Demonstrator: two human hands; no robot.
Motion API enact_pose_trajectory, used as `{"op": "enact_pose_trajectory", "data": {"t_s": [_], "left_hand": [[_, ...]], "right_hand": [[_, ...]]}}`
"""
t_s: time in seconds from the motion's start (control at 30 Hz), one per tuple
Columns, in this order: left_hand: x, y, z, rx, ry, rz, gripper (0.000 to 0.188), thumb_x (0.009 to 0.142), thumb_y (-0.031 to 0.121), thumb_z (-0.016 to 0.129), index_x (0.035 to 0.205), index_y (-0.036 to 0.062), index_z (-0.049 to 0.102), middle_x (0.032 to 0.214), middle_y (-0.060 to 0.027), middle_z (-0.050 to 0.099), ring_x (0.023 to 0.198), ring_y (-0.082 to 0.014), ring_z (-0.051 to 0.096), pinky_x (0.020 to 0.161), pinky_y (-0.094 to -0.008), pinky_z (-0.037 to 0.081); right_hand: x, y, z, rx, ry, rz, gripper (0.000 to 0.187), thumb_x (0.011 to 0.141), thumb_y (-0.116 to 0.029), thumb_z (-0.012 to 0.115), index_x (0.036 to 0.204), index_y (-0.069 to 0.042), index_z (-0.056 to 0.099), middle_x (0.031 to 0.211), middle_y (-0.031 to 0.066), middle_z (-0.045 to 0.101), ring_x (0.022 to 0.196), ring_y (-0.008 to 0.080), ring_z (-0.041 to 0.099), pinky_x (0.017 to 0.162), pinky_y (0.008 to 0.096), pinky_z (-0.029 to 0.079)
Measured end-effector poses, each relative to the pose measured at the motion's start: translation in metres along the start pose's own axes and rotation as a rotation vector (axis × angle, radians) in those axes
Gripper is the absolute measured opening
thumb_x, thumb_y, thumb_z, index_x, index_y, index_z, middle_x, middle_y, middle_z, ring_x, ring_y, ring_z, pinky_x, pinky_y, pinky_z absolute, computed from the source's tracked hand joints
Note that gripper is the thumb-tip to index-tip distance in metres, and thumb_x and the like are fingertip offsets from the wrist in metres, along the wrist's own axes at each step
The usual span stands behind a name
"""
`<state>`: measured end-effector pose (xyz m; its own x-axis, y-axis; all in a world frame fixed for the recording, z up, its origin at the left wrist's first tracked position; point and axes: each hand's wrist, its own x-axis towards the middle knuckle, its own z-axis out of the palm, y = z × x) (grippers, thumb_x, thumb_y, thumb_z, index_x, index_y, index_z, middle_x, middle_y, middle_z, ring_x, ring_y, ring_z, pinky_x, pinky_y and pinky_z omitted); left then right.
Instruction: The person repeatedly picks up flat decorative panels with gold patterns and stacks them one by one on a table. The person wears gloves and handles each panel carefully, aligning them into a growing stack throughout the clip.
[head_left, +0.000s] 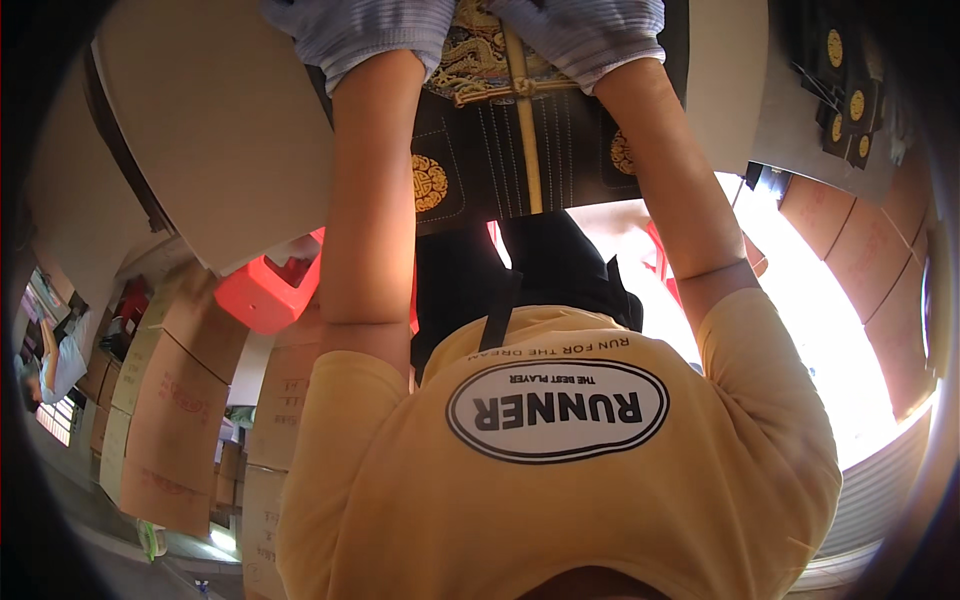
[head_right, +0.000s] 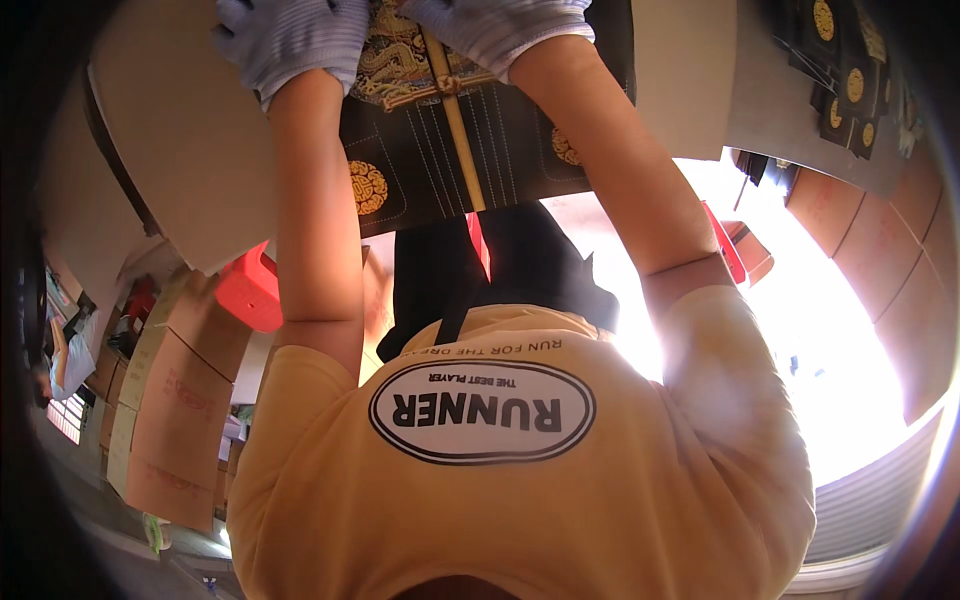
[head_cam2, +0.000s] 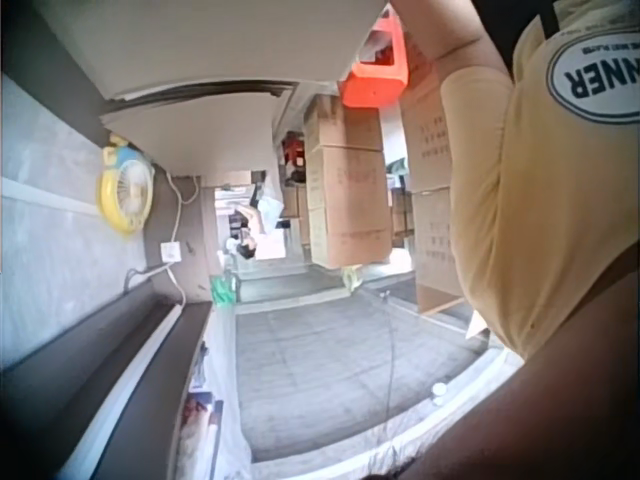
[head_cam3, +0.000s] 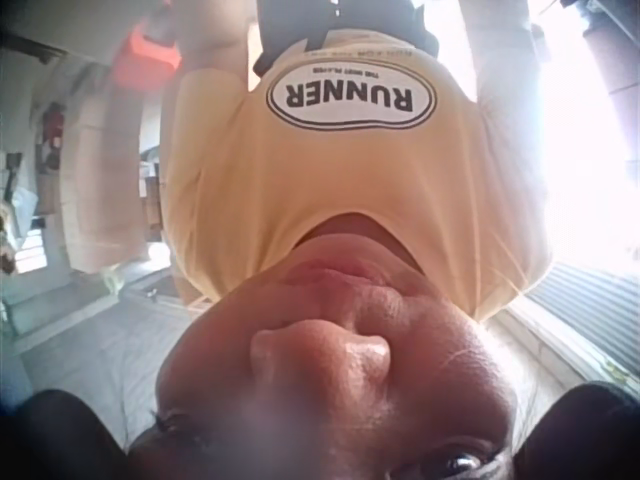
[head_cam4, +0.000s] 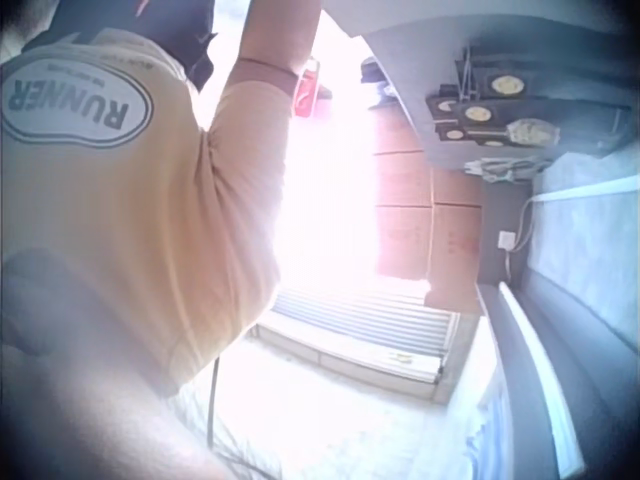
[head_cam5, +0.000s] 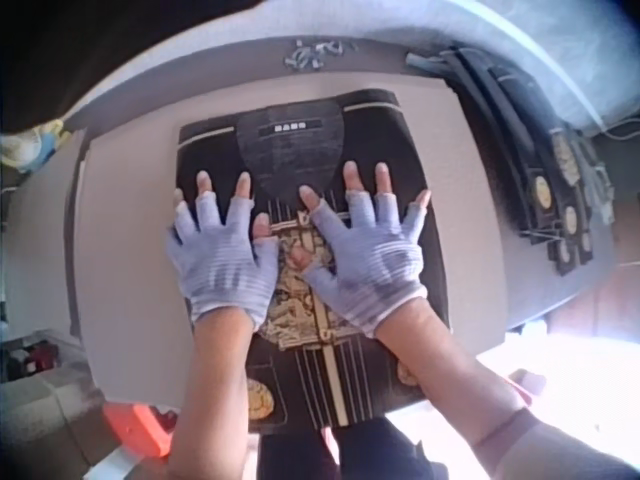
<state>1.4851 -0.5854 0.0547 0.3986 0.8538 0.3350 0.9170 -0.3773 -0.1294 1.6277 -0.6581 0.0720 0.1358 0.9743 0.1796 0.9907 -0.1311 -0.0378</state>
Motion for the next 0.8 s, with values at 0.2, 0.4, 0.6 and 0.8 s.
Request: {"op": "enact_pose_trajectory", "data": {"t_s": [0.2, 0.4, 0.6, 0.8], "left_hand": [[0.001, 0.0, -0.008, -0.057, -0.027, 0.004, 0.048, 0.089, 0.036, 0.053, 0.136, 0.0232, 0.054, 0.145, -0.0173, 0.045, 0.13, -0.0428, 0.039, 0.105, -0.0569, 0.03], [-0.002, 0.002, -0.009, -0.071, 0.029, -0.002, 0.049, 0.088, 0.035, 0.054, 0.135, 0.022, 0.056, 0.144, -0.0185, 0.045, 0.132, -0.0435, 0.038, 0.105, -0.0566, 0.03], [-0.032, 0.006, -0.016, -0.308, -0.068, 0.266, 0.052, 0.091, 0.035, 0.051, 0.138, 0.0143, 0.049, 0.15, -0.0113, 0.036, 0.136, -0.0391, 0.033, 0.11, -0.0566, 0.027], [-0.106, 0.026, -0.042, -0.408, -0.164, 0.243, 0.056, 0.092, 0.036, 0.045, 0.141, 0.0094, 0.045, 0.152, -0.0154, 0.034, 0.141, -0.0384, 0.029, 0.113, -0.0556, 0.023]], "right_hand": [[0.003, 0.001, -0.001, -0.043, -0.001, 0.004, 0.065, 0.083, -0.054, 0.057, 0.141, -0.026, 0.048, 0.149, 0.0221, 0.035, 0.139, 0.0475, 0.026, 0.105, 0.0761, 0.011], [-0.012, 0.002, -0.01, 0.066, 0.015, -0.015, 0.062, 0.086, -0.048, 0.054, 0.139, -0.016, 0.05, 0.147, 0.0217, 0.039, 0.139, 0.0418, 0.03, 0.111, 0.0652, 0.017], [-0.073, 0.008, -0.012, 0.136, -0.083, 0.047, 0.057, 0.093, -0.044, 0.05, 0.146, -0.027, 0.041, 0.156, 0.0079, 0.03, 0.145, 0.0301, 0.025, 0.116, 0.0573, 0.013], [-0.071, 0.004, -0.01, 0.144, -0.016, 0.029, 0.058, 0.09, -0.042, 0.053, 0.144, -0.022, 0.044, 0.155, 0.0086, 0.031, 0.145, 0.0297, 0.024, 0.116, 0.0568, 0.013]]}}
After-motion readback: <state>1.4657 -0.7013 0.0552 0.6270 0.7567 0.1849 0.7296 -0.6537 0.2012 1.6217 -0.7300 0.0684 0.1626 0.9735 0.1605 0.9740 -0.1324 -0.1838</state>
